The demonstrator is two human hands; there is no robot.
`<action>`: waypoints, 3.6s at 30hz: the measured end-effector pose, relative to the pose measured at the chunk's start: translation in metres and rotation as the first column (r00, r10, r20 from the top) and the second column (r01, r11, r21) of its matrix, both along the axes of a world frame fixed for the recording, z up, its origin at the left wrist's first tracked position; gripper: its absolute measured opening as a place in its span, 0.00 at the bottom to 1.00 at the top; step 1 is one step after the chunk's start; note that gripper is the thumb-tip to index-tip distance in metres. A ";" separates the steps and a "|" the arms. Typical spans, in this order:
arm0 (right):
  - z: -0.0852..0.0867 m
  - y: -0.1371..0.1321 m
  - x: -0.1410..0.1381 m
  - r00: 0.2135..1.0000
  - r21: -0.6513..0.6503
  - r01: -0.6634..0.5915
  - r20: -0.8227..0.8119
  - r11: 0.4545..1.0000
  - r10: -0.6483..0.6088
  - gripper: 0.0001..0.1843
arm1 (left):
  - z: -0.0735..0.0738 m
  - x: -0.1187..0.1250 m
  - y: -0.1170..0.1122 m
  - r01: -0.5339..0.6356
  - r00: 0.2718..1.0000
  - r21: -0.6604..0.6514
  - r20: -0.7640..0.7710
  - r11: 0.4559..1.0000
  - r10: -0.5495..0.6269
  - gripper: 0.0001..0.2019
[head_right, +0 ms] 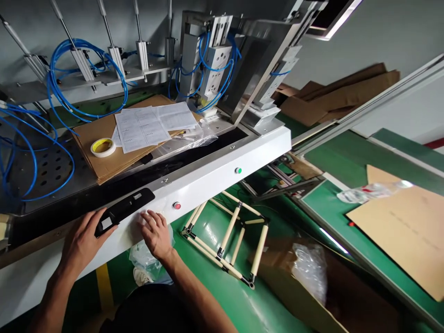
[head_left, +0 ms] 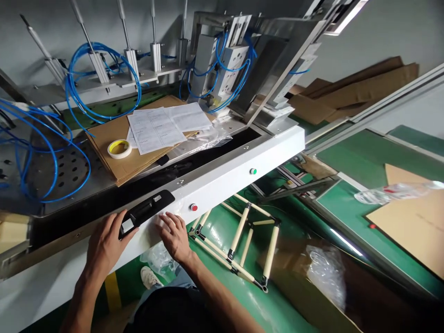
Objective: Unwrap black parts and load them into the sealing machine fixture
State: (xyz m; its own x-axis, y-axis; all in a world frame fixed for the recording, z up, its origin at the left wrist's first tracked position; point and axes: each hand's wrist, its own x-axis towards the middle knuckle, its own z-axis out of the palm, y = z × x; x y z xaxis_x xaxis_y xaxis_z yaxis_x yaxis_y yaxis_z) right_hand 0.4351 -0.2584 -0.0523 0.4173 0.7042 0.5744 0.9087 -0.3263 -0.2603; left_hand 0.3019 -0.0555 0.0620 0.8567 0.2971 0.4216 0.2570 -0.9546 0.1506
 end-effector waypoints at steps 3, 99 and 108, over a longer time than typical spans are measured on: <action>-0.004 -0.003 0.006 0.999 -0.016 -0.054 -0.011 0.998 0.053 0.15 | -0.002 0.018 -0.003 0.057 0.998 -0.003 -0.016 0.998 -0.057 0.24; 0.106 0.039 0.048 0.932 -0.239 -0.326 0.083 0.915 0.354 0.20 | -0.024 0.023 0.004 0.171 0.980 -0.136 -0.081 0.976 -0.182 0.22; 0.129 0.049 0.067 0.913 -0.265 -0.367 0.081 0.892 0.400 0.23 | -0.004 0.024 -0.007 0.110 0.989 -0.010 0.099 0.994 -0.109 0.34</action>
State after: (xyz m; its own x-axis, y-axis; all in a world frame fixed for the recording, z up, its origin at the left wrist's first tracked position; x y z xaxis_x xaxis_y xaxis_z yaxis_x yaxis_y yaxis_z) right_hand 0.5025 -0.2090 0.0767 0.0205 0.9169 0.3986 0.9958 0.0168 -0.0898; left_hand 0.3257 -0.0621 0.0584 0.8392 0.2106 0.5014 0.1342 -0.9736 0.1844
